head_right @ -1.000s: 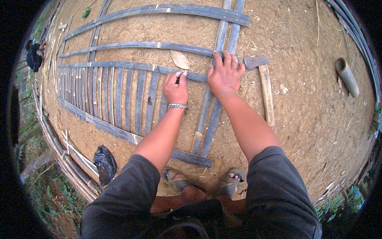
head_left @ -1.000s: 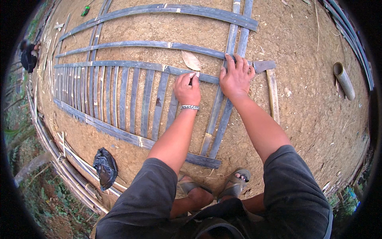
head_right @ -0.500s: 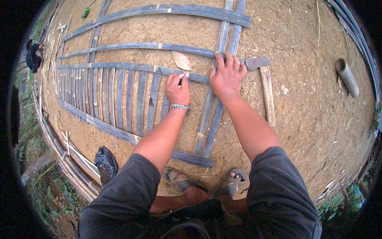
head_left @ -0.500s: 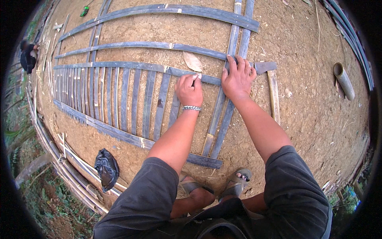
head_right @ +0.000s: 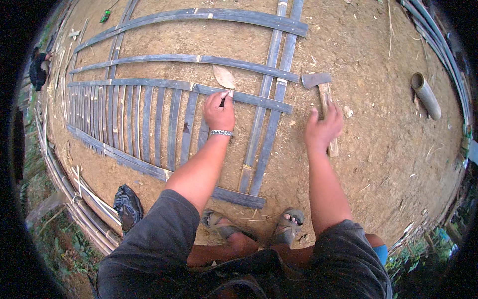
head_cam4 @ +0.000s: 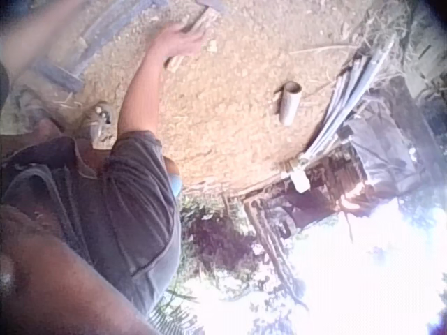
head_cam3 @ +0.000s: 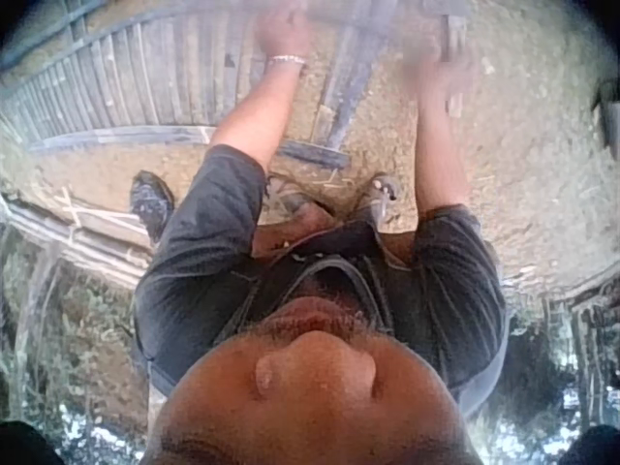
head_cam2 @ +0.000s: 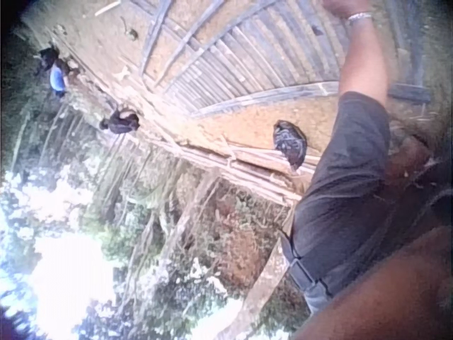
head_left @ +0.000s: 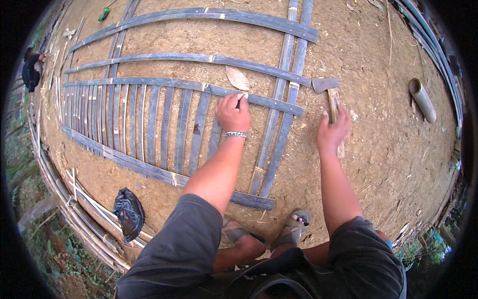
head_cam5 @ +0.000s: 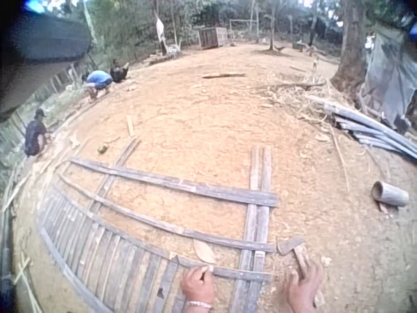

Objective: The person is assembling a large bamboo frame on the ground. They use a hammer to drive nails into the intersections of the bamboo strips, securing the structure together. The person repeatedly picks up nails, positions them, and hammers them into place.

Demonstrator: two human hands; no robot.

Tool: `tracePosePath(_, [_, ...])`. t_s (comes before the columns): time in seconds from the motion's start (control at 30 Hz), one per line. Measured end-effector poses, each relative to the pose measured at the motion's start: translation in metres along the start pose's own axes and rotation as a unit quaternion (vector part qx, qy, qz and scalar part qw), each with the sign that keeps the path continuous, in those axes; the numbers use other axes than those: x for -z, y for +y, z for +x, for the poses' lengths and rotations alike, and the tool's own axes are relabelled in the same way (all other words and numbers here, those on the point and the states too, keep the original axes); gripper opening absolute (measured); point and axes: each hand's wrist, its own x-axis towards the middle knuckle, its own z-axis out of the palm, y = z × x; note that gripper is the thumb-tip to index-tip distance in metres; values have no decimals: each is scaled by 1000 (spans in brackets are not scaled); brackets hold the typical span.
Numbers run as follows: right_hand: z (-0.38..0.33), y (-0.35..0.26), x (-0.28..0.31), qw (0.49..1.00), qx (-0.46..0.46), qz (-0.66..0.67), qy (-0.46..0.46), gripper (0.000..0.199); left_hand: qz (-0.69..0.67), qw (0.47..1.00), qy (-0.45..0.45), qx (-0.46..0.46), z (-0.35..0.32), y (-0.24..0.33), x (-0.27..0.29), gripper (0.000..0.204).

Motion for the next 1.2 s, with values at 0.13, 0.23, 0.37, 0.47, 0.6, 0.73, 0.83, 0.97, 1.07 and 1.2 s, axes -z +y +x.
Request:
tracePosePath(0.13, [-20, 42, 17, 997, -51, -53, -32, 57, 1, 1000, -3, -6, 0, -2, 2, 8])
tracePosePath(0.23, [-28, 64, 25, 997, -22, -39, -58, 57, 5, 1000, -9, 6, 1, 6, 5, 8])
tracePosePath(0.37, [-29, 73, 27, 996, -1, -56, -70, 59, 13, 1000, -18, 16, 1, 9, 6, 8])
tracePosePath(0.47, [-20, 54, 37, 989, -18, -61, -133, 63, 23, 1000, -13, 12, 2, 5, 7, 8])
tracePosePath(0.6, [-9, 43, 44, 984, -2, -88, -157, 64, 32, 999, -9, 1, 1, 7, 5, 8])
tracePosePath(0.73, [-9, 57, 40, 987, 39, -65, -139, 57, 19, 1000, -16, 6, 0, 12, 6, 8])
tracePosePath(0.83, [-19, 22, 52, 957, -92, 132, -242, 47, 20, 1000, -16, 8, 2, 9, 7, 7])
tracePosePath(0.97, [-52, -28, 67, 871, -102, 302, -374, 37, 20, 1000, -17, 15, 0, 8, 5, 8])
tracePosePath(1.07, [-68, -49, 62, 893, 48, 236, -380, 40, 28, 999, -20, 16, 1, 7, 5, 8])
tracePosePath(1.2, [-72, -57, 62, 913, 167, 164, -335, 49, 28, 999, -18, 4, 2, 9, 6, 9])
